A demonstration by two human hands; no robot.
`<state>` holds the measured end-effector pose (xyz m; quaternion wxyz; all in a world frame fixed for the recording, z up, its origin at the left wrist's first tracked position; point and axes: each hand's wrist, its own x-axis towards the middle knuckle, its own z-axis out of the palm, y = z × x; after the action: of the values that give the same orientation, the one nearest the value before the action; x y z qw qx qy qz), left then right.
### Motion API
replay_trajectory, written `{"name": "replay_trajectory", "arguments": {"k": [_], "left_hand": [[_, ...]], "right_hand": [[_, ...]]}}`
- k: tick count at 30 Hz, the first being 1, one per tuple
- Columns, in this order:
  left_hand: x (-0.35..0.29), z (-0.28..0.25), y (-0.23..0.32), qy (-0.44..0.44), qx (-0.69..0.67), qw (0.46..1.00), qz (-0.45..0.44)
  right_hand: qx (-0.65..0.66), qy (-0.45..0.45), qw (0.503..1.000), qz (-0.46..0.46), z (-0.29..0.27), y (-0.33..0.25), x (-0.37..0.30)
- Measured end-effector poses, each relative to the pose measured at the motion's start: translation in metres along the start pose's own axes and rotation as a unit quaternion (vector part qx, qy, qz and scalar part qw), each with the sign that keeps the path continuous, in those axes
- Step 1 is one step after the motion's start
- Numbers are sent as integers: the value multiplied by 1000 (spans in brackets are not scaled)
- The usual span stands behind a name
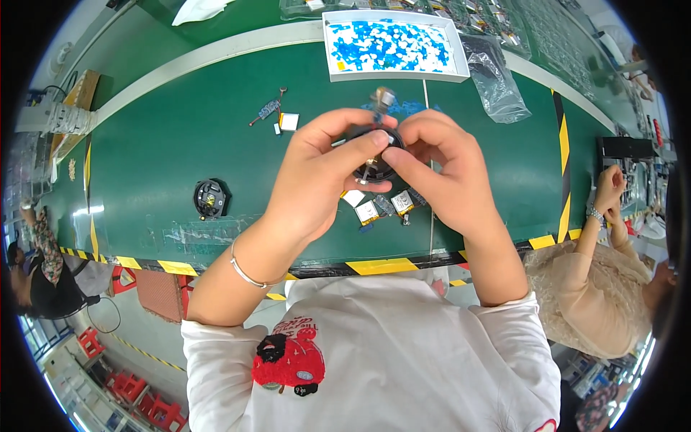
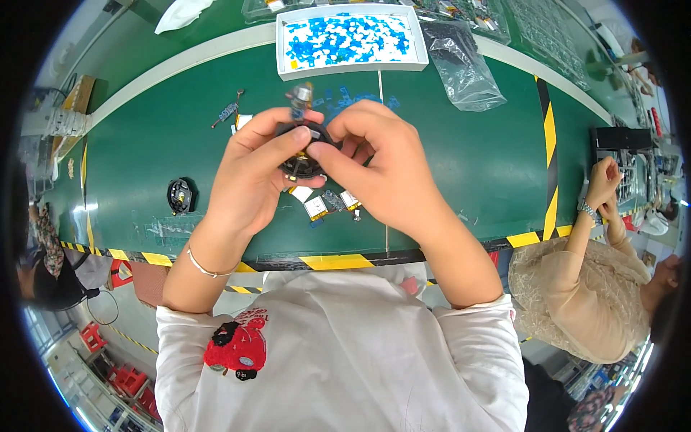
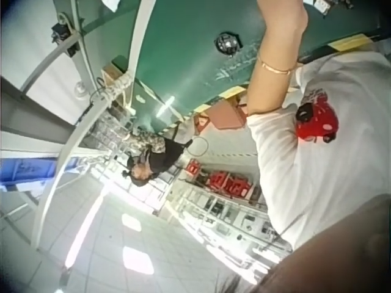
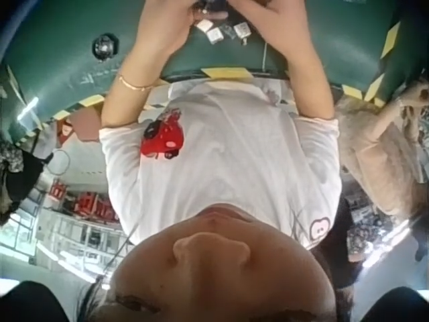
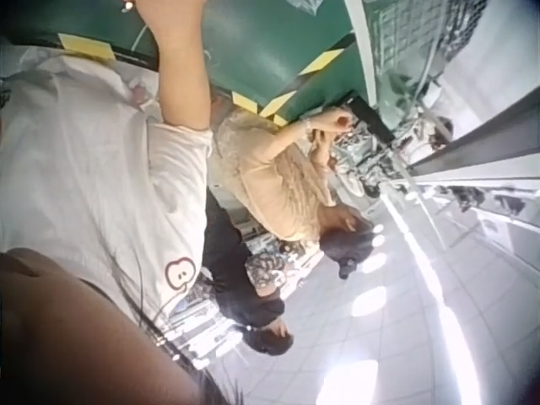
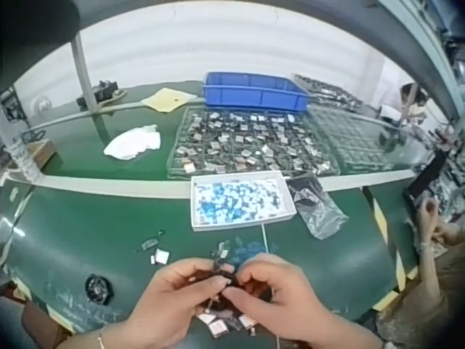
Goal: The person assembles electronic components by hand, inserting circuit boards and batteries into a plastic casing.
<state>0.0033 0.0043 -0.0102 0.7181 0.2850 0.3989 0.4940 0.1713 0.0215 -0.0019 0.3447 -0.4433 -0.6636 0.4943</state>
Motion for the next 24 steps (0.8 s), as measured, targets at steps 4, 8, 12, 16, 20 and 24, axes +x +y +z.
{"name": "replay_trajectory", "arguments": {"k": [4, 8, 12, 16, 20, 24], "left_hand": [[0, -10, 15, -48, 84, 995, 4], [21, -69, 48, 164, 527, 797, 246], [22, -89, 53, 179, 664, 695, 211], [26, -78, 43, 166, 716, 634, 241], [24, -67, 44, 186, 642, 719, 190], [2, -28, 50, 78, 261, 947, 168]], "right_hand": [[-52, 22, 998, -28, -40, 4, -2], [-177, 158, 968, 79, -128, 26, -35], [-352, 292, 877, 144, -200, 87, -71], [-517, 384, 738, 202, -207, 79, -81], [-408, 428, 802, 87, -183, 67, -58], [-339, 228, 888, -213, -71, 1, -24]]}}
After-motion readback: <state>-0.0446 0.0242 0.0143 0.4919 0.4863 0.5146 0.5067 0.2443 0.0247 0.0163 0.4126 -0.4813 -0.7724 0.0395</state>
